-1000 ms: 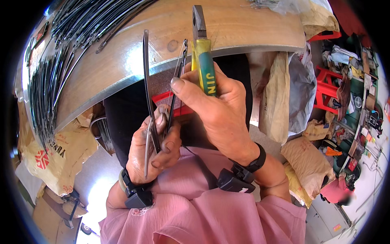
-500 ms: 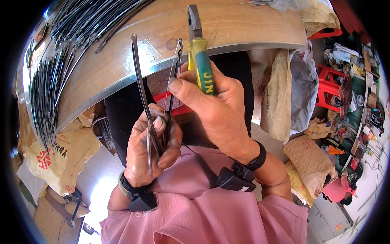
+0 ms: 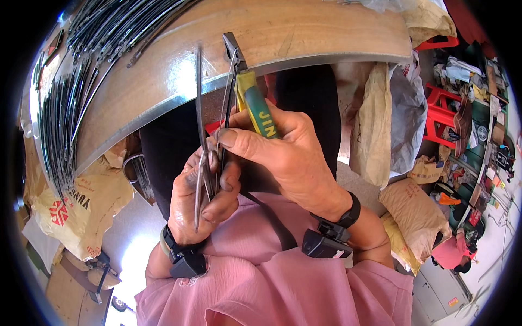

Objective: The person picks up thin metal strips from a pile on a table and uses pliers to grip and pull them before sorting them into a bag.

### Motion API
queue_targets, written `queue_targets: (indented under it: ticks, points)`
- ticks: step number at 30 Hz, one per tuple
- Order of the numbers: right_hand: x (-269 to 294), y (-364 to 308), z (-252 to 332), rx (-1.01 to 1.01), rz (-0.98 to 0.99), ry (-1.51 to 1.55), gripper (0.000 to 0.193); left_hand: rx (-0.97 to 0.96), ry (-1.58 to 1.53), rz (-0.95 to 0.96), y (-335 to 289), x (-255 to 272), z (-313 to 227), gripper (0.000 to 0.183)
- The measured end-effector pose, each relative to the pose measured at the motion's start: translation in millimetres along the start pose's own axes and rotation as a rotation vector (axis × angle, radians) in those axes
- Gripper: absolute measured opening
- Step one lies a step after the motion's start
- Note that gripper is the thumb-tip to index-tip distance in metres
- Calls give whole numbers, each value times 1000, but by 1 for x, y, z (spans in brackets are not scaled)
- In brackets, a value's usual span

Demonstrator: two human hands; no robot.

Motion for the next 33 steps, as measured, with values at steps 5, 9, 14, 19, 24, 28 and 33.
queue_targets:
  ticks: [5, 9, 14, 19, 24, 28, 33]
  points:
    - [0, 0, 0, -73, -6, 86, 21, -1, 12, 0, 1, 2, 2, 14]
    - [1, -1, 0, -93, 2, 109, 21, -11, 37, 8, 1, 2, 2, 13]
    - [3, -2, -1, -65, -5, 119, 19, -33, 57, -8, 0, 0, 2, 13]
    - [3, -1, -1, -93, -2, 142, 17, -41, 128, -70, 0, -1, 2, 12]
    - [5, -2, -3, -108, 3, 115, 19, -69, 178, -144, -3, -2, -2, 13]
    - [4, -4, 6, -42, -2, -60, 21, -218, 405, -255, -6, -7, -9, 10]
    - [19, -8, 17, 287, 70, -510, 17, -376, 727, -383, -10, -14, -21, 7]
Point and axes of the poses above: each hand's wrist, its own y-axis towards the middle knuckle, its own x-axis out of the back of the hand, z = x × y, the point moved 3 cm from there along y, towards the middle knuckle, and after that the axes turned 12 degrees about y, right-handed, at the moved point
